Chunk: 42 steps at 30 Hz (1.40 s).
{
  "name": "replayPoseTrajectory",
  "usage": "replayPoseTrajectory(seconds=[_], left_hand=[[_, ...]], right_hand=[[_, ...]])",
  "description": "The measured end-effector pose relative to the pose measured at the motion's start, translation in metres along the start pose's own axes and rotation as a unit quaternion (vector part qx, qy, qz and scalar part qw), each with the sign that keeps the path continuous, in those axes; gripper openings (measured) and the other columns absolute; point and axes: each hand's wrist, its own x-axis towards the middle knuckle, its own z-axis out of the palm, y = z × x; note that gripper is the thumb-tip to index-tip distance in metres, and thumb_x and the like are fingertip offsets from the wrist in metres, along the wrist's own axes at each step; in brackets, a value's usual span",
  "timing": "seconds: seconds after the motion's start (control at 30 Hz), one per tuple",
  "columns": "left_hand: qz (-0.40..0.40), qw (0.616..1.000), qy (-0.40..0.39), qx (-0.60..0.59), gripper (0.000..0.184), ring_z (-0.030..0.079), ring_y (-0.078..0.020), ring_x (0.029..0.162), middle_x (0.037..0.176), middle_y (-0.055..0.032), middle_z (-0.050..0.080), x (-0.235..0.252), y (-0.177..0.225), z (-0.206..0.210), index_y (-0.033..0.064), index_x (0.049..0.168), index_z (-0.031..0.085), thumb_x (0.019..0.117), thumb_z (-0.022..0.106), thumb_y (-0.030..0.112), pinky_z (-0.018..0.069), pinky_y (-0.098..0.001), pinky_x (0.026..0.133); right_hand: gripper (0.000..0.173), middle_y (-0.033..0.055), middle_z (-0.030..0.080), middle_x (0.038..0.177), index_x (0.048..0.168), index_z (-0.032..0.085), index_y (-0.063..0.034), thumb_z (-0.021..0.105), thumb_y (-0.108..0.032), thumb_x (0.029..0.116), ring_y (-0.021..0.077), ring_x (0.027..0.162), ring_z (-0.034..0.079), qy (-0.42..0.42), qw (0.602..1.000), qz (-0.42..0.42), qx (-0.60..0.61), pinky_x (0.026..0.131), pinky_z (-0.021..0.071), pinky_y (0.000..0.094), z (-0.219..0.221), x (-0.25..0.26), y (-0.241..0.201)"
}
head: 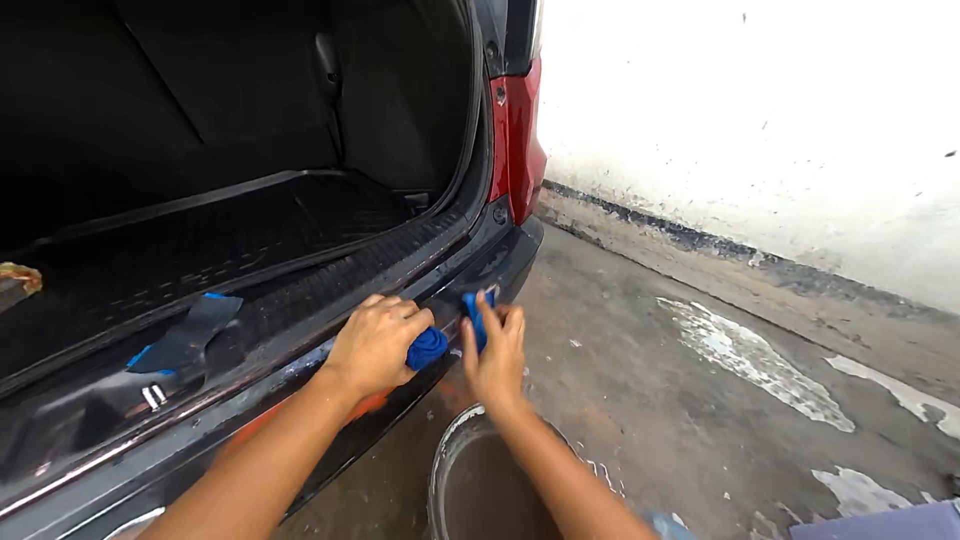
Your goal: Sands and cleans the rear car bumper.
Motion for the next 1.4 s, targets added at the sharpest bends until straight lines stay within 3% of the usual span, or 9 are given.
replayPoseTrajectory(seconds=[0.1,0.23,0.4,0.6,0.7,0.9,1.07,1.2,1.4], left_hand=[[-0.013,0.999,-0.03,0.038,0.039,0.069,-0.0169,0.087,0.088,0.0039,0.071,0.021,0.004,0.003,0.0234,0.097,0.072,0.0645,0.086,0.041,0.0559,-0.0427,0.078],[-0.088,0.991,-0.104,-0.015,0.041,0.07,-0.0222,0.091,0.092,-0.0004,0.072,0.071,0.015,0.01,0.0208,0.104,0.069,0.0719,0.085,0.041,0.0568,-0.0491,0.081],[-0.16,0.972,-0.053,-0.164,0.038,0.072,-0.0255,0.088,0.091,-0.005,0.073,0.109,0.001,0.014,0.0195,0.109,0.068,0.0781,0.079,0.039,0.0583,-0.0541,0.076],[-0.068,0.964,0.05,-0.253,0.028,0.068,-0.0069,0.077,0.084,0.0037,0.069,0.065,-0.048,-0.049,0.0155,0.103,0.067,0.0793,0.076,0.028,0.0595,-0.0356,0.069],[-0.074,0.961,0.039,-0.264,0.029,0.066,-0.0009,0.079,0.086,0.0076,0.069,0.022,-0.077,-0.053,0.0176,0.104,0.067,0.0813,0.074,0.033,0.0582,-0.0276,0.071],[-0.113,0.941,0.13,-0.29,0.038,0.067,-0.0023,0.089,0.097,0.001,0.071,-0.012,-0.082,-0.026,0.0095,0.112,0.066,0.0824,0.073,0.033,0.0583,-0.0254,0.081],[-0.094,0.943,0.138,-0.287,0.039,0.066,-0.0034,0.09,0.097,-0.0007,0.07,-0.009,-0.085,-0.025,0.0089,0.111,0.066,0.0818,0.072,0.034,0.0566,-0.0257,0.081],[-0.098,0.937,0.142,-0.303,0.038,0.065,-0.0022,0.09,0.096,0.0013,0.069,-0.009,-0.087,-0.024,0.0104,0.108,0.065,0.0808,0.072,0.036,0.0551,-0.0252,0.081],[-0.091,0.934,0.139,-0.317,0.038,0.064,-0.0006,0.09,0.095,0.0034,0.067,-0.007,-0.089,-0.022,0.0122,0.108,0.065,0.0812,0.072,0.039,0.0548,-0.0239,0.08]], right_hand=[[0.042,0.0128,0.065,0.114,0.133,0.07,-0.0231,0.063,-0.039,0.0949,0.0279,0.102,0.065,-0.016,0.996,-0.091,-0.016,0.077,0.0595,0.0455,-0.008,-0.002,0.023],[0.045,0.0192,0.061,0.119,0.136,0.068,-0.0184,0.064,-0.036,0.0947,0.037,0.106,0.063,-0.01,0.998,0.02,-0.061,0.079,0.0574,0.0526,-0.002,0.046,0.03],[0.041,0.0146,0.066,0.112,0.129,0.072,-0.0182,0.06,-0.039,0.0952,0.029,0.102,0.065,-0.004,0.997,-0.08,-0.005,0.081,0.0587,0.0446,-0.005,-0.015,0.009],[0.046,0.0192,0.057,0.12,0.14,0.064,-0.016,0.061,-0.037,0.0989,0.0363,0.109,0.059,-0.003,0.999,0.041,-0.007,0.083,0.0554,0.0532,0.004,0.017,0.01],[0.043,0.016,0.06,0.115,0.134,0.069,-0.018,0.063,-0.038,0.0962,0.0301,0.103,0.062,-0.019,0.996,-0.068,0.045,0.08,0.0576,0.0473,-0.002,-0.033,-0.003],[0.048,0.0187,0.055,0.118,0.142,0.062,-0.0133,0.063,-0.035,0.0986,0.0325,0.106,0.057,-0.014,1.0,-0.012,0.003,0.083,0.0535,0.0477,0.0,0.005,0.019],[0.044,0.0186,0.061,0.121,0.138,0.066,-0.0173,0.066,-0.033,0.0966,0.032,0.107,0.06,-0.086,0.987,-0.137,0.01,0.085,0.0527,0.0491,-0.022,-0.021,0.019],[0.044,0.0219,0.059,0.12,0.139,0.064,-0.0115,0.062,-0.029,0.0994,0.0367,0.109,0.059,-0.066,0.996,-0.029,-0.048,0.088,0.0519,0.053,-0.023,0.009,0.013],[0.042,0.0196,0.062,0.122,0.138,0.066,-0.0165,0.063,-0.029,0.0979,0.0352,0.108,0.061,-0.076,0.988,-0.129,-0.05,0.086,0.0527,0.0525,-0.025,-0.007,0.023]])
